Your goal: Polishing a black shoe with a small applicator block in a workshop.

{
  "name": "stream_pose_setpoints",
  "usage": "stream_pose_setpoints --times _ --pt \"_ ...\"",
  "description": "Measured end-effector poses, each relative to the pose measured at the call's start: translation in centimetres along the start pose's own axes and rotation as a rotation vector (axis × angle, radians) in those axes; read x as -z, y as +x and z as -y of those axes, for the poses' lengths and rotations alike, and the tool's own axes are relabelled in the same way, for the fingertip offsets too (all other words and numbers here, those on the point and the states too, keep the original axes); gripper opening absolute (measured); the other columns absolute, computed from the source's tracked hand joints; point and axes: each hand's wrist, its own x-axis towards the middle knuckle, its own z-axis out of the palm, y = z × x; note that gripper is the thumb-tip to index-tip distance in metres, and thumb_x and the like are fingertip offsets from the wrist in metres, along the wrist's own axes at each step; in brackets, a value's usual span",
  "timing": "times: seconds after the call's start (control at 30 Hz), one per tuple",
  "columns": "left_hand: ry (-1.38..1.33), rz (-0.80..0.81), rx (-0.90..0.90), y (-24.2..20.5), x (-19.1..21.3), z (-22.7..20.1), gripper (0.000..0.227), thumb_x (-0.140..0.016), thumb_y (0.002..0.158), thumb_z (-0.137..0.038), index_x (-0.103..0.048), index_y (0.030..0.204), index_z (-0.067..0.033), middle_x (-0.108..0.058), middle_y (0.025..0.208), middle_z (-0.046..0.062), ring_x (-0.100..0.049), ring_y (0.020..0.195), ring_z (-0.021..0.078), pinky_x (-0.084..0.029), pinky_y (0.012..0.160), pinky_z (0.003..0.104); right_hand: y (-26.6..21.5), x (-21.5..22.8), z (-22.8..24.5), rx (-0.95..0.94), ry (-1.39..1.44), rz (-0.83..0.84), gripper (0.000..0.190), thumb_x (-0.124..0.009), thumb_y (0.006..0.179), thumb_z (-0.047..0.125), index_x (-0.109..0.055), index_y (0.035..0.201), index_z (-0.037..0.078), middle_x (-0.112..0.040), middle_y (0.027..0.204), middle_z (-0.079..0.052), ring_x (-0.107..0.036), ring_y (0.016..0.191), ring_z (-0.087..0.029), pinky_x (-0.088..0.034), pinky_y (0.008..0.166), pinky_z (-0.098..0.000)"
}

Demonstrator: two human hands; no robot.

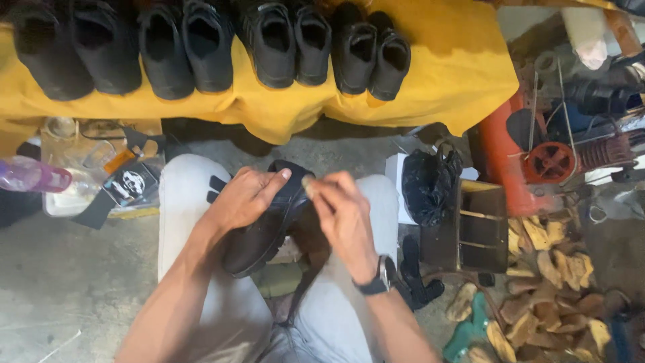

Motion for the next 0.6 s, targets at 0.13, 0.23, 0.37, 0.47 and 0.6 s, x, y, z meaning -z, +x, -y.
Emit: stream_pose_setpoints --times 0.13,0.23,0.37,0.47,0.6 --pt "-0.006 -0.031 0.02 -0.7 0.0 -0.3 0.061 -0.046 0.106 -0.036 -0.048 0.055 -0.0022 -0.047 0.046 0.02 -0.053 0.049 0.0312 -0.047 0.059 0.042 -2.0 -0.3 1.6 -0.041 0.006 0.092 0.015 -0.071 0.092 0.008 -0.08 0.105 0.006 -0.072 0.098 -0.011 -0.074 0.088 -0.039 -0.062 0.075 -0.0452" --pt "-0.005 -0.023 0.015 -0.4 0.4 -0.3 0.061 -0.049 0.105 -0.037 -0.048 0.054 -0.0027 -0.048 0.046 0.017 -0.053 0.049 0.0285 -0.047 0.058 0.042 0.0 -0.2 0.4 -0.081 -0.028 0.065 0.016 -0.071 0.091 0.009 -0.079 0.105 0.006 -0.069 0.091 -0.013 -0.072 0.085 -0.041 -0.06 0.073 -0.0457" --pt "0.01 -0.031 0.024 -0.1 -0.4 0.3 0.061 -0.047 0.108 -0.035 -0.054 0.052 -0.0097 -0.047 0.042 0.004 -0.049 0.044 0.0202 -0.045 0.057 0.034 1.9 -1.0 -3.1 -0.15 -0.028 0.02 0.015 -0.076 0.089 0.012 -0.08 0.102 0.006 -0.065 0.08 -0.013 -0.07 0.074 -0.032 -0.056 0.067 -0.0374" --pt "0.1 -0.09 0.024 -0.4 -0.7 0.3 0.059 -0.054 0.104 -0.035 -0.052 0.054 -0.0032 -0.051 0.045 0.017 -0.054 0.047 0.0316 -0.045 0.056 0.041 2.0 -0.8 -0.6 -0.177 -0.03 0.031 0.012 -0.073 0.088 0.009 -0.08 0.097 0.005 -0.065 0.077 -0.017 -0.07 0.076 -0.039 -0.056 0.066 -0.0398" --pt "0.117 -0.1 0.001 -0.2 0.0 0.2 0.061 -0.05 0.105 -0.037 -0.047 0.054 -0.0035 -0.05 0.047 0.021 -0.055 0.049 0.0377 -0.045 0.056 0.043 -0.1 -1.8 0.9 -0.167 -0.026 0.093 0.011 -0.07 0.09 0.008 -0.08 0.096 0.006 -0.065 0.077 -0.013 -0.07 0.072 -0.034 -0.056 0.067 -0.0384"
